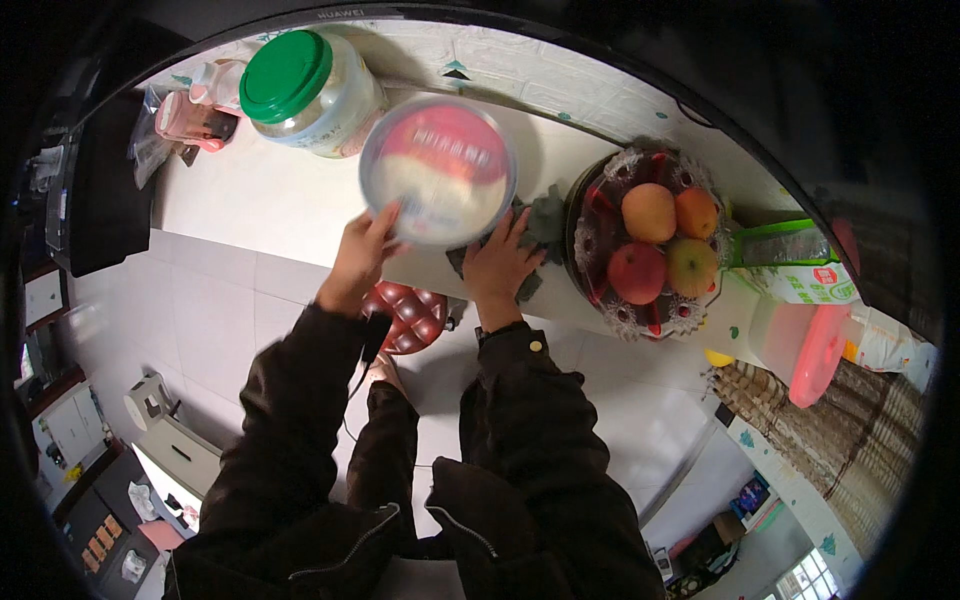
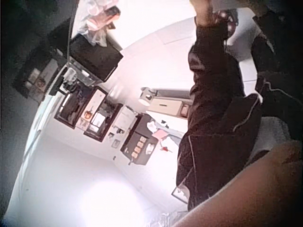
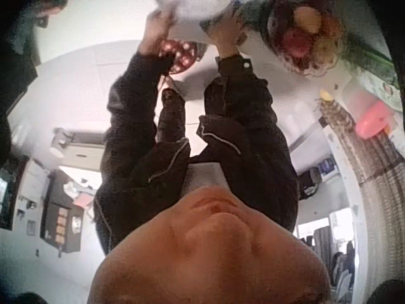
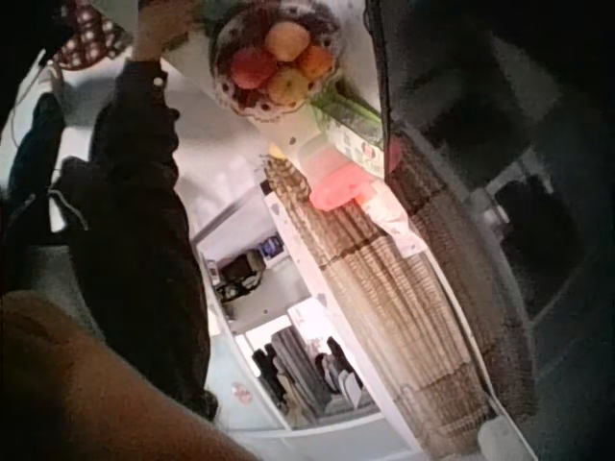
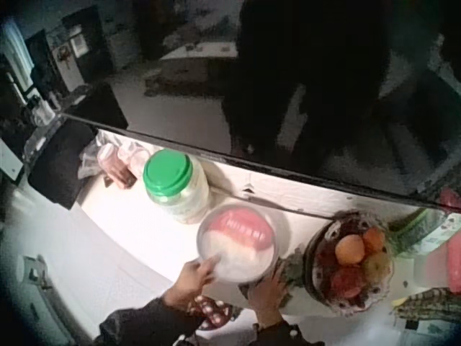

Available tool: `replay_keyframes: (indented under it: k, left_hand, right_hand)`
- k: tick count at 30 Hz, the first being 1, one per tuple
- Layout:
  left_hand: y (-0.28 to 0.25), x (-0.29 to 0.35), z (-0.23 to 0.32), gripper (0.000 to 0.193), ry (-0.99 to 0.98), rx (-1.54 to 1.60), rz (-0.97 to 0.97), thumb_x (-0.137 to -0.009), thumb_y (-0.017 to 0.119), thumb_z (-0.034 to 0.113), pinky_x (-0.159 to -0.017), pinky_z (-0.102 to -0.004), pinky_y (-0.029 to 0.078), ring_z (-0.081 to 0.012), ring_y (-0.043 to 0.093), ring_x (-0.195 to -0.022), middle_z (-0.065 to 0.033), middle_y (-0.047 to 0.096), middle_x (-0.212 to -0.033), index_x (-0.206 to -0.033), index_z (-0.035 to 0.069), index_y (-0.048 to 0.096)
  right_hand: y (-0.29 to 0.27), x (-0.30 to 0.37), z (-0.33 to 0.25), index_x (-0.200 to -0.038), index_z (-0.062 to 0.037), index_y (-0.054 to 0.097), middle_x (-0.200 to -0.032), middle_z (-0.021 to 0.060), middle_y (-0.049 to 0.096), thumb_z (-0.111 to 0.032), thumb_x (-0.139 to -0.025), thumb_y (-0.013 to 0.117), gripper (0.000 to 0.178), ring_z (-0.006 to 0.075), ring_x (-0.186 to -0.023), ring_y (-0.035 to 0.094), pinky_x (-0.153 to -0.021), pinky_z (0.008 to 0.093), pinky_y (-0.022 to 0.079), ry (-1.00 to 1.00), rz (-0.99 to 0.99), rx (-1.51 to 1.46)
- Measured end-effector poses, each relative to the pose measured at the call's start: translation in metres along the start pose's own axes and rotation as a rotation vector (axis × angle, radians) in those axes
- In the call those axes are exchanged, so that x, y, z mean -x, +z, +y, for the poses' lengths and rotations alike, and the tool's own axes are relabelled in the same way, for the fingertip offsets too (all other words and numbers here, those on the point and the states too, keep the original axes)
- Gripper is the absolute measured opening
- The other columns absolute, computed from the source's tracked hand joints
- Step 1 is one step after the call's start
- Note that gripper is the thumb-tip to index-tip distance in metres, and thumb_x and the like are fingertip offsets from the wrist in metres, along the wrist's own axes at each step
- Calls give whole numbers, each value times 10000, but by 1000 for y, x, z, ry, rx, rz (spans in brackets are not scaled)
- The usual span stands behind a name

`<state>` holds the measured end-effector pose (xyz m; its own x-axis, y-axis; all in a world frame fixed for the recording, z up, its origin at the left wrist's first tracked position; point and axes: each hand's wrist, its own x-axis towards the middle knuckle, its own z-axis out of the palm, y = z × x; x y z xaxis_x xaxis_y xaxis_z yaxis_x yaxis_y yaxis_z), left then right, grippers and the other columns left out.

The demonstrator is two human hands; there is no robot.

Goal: The person wipes a countertop with a cloth, moving aside a fruit bowl, a round container, a jar, and several small jars. They then wipe under a pink basin and a gray tray, placing each item back after cleaning the area beneath.

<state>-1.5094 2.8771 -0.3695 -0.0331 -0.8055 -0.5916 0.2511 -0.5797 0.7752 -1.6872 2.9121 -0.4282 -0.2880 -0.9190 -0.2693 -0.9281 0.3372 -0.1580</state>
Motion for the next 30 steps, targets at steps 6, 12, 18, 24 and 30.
replay_keyframes:
  k: [6,12,18,24,30]
  left_hand:
    - [-125,142,-31,356,-170,-151,176,-902,600,308,-651,-271,498,-141,616,-766,-81,651,-919,-1049,-17,613]
    - [-204,242,-64,290,-272,-38,393,-888,624,277,-654,-297,544,-141,635,-750,-61,653,-885,-993,7,622]
    - [-201,253,-72,248,-201,91,377,-877,640,274,-670,-301,550,-136,641,-759,-50,656,-862,-943,35,634]
    - [-208,266,-71,213,-140,137,366,-895,622,232,-622,-258,482,-114,585,-683,-25,627,-816,-939,24,628]
    - [-204,264,-66,202,-81,145,358,-906,602,205,-696,-301,513,-147,616,-759,-48,641,-848,-936,7,628]
  right_hand:
    - [-23,-92,-41,-1442,-149,259,-1519,171,133,-440,-789,586,786,430,-1211,414,-992,654,187,151,170,-22]
    - [-2,-101,-95,-1407,-156,351,-1513,54,232,-410,-798,579,698,314,-1176,460,-1063,530,172,-635,72,-40]
    - [8,10,-49,-1295,-188,522,-1327,77,507,-354,-760,612,568,303,-982,563,-1008,520,291,-1102,262,-140]
    - [-16,-134,-37,-1397,-169,361,-1437,144,345,-453,-909,414,567,378,-1292,327,-986,574,258,176,212,-26]
    - [37,-29,-101,-1376,-186,396,-1492,60,274,-323,-887,472,513,317,-1120,485,-978,552,270,-712,125,-25]
